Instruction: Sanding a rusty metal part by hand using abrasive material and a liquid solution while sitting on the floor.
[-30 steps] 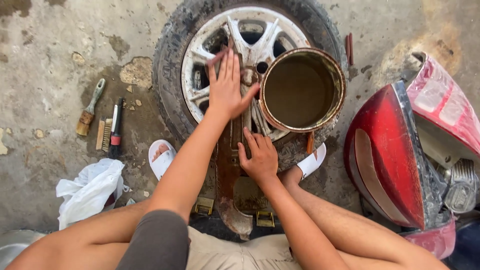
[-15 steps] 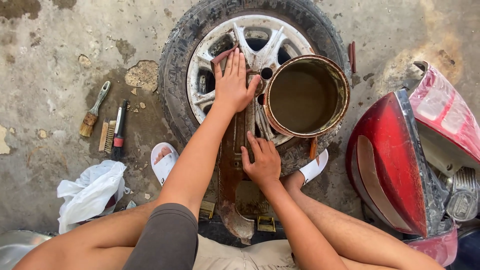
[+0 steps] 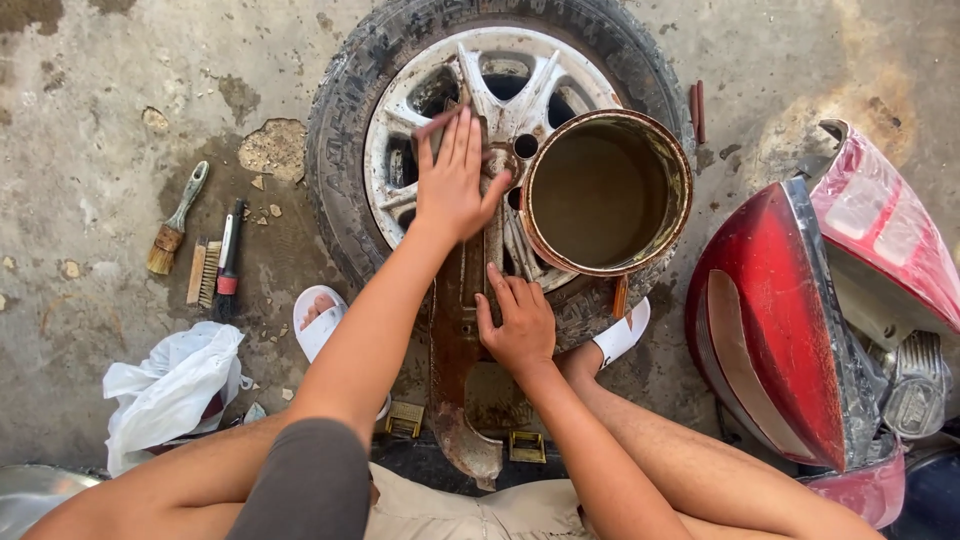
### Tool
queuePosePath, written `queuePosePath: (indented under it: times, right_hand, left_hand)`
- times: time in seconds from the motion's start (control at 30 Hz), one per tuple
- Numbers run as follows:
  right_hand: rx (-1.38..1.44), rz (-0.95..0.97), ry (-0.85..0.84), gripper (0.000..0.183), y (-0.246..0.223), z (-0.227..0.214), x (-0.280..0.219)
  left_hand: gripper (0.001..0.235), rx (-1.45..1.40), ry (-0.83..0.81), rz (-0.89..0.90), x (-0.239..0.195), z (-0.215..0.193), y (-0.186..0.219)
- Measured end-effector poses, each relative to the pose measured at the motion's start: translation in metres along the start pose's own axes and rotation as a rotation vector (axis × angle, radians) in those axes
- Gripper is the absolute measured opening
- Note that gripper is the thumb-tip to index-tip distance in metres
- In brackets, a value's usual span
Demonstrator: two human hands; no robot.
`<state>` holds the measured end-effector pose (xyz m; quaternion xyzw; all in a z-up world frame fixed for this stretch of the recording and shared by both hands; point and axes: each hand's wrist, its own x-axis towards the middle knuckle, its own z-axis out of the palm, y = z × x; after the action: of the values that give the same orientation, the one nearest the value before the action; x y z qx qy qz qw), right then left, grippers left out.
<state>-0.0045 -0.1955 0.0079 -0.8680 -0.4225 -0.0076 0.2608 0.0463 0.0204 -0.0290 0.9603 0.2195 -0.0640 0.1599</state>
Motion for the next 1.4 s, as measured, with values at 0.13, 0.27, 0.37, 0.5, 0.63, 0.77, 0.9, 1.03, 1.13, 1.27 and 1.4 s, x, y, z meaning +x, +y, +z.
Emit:
queuePosePath:
  times: [0.13, 0.27, 0.37, 0.5, 0.63, 0.77, 0.9, 1.03, 1.13, 1.27, 1.4]
  right_hand:
    - [0.018, 0.0, 0.008, 0.045, -0.002, -0.005, 0.002]
    - [0.029, 0.014, 0.005, 0.044, -0.004, -0.006, 0.001]
    - [-0.001, 0.007, 0.007, 0.044, -0.001, -0.002, 0.002]
    - [-0.015, 0.006, 0.019, 0.045, -0.001, -0.002, 0.003]
    - [0.038, 0.024, 0.058, 0.045, -0.012, -0.018, 0.01]
    - [0.086, 0.044, 0.076, 0.045, -0.017, -0.027, 0.015]
    - [0.004, 0.01, 0.023, 0.043, -0.004, -0.007, 0.003]
    - [0.0, 0.004, 0.027, 0.046, -0.003, -0.005, 0.005]
    - [0.0, 0.003, 0.03, 0.047, 0.0, -0.002, 0.004]
    - [-0.001, 0.003, 0.039, 0.045, -0.002, -0.004, 0.003]
    - [0.031, 0.022, 0.018, 0.042, -0.003, -0.006, 0.005]
  left_hand:
    - [0.092, -0.012, 0.014, -0.035, 0.022, -0.001, -0.001]
    - [0.096, 0.004, -0.03, -0.012, -0.028, -0.01, 0.007]
    - [0.095, 0.039, -0.013, 0.011, -0.057, -0.01, 0.012]
    - [0.097, 0.048, 0.035, 0.021, -0.03, 0.001, 0.004]
    - [0.099, 0.002, 0.047, -0.034, 0.014, -0.007, 0.006]
    - [0.101, 0.021, 0.024, -0.05, 0.016, -0.015, 0.013]
    - [0.1, 0.015, -0.019, -0.015, -0.04, -0.009, 0.015]
    - [0.087, 0.035, -0.03, 0.035, -0.063, -0.007, 0.01]
    - [0.082, 0.013, -0.039, 0.026, -0.034, -0.011, 0.004]
    - [0.083, 0.056, -0.025, -0.015, 0.015, 0.006, -0.008]
    - [0.08, 0.044, 0.023, 0.02, -0.013, -0.002, 0.001]
